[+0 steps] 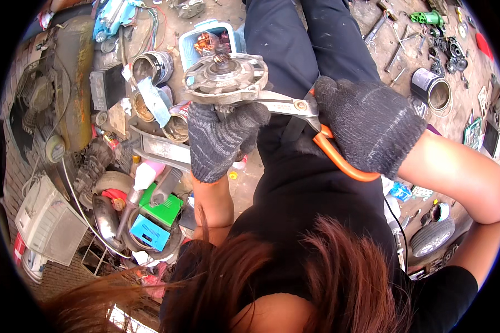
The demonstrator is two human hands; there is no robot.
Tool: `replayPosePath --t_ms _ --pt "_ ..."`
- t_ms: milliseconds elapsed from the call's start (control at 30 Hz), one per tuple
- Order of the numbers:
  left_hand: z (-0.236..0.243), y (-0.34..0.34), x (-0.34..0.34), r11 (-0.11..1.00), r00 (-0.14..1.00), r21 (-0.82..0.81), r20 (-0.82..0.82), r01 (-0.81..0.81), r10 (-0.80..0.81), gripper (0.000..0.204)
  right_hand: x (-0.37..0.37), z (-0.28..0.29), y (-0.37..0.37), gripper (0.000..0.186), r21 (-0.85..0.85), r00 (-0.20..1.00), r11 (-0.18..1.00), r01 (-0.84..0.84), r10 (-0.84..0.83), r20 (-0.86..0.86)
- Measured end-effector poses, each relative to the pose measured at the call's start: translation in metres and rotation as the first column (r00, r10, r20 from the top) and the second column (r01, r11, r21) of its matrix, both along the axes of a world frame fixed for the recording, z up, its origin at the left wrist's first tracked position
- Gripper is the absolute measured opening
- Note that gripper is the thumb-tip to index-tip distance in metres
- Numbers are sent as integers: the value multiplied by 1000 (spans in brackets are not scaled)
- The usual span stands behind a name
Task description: The person sits on the floor and uses a screwdriver and scissors to manipulate a cylindrical mechanical component. They repeatedly pry, cut, and adjust parts of the object while surrounded by tools and debris.
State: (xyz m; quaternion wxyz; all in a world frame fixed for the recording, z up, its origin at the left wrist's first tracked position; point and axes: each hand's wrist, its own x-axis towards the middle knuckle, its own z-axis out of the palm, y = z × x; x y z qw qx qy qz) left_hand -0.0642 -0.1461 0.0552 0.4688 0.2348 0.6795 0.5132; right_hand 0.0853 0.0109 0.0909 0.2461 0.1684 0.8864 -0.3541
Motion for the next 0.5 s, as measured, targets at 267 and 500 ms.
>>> replayPosePath --t_ms 267,500 --pt "-4 2 1 991 978 -27 163 -128 131 32 3 -27 -7 40 123 978 992 24 2 -208" --pt "-8 4 1 989 992 -86 1 -124 124 35 3 -40 -5 41 115 920 990 78 -27 -391"
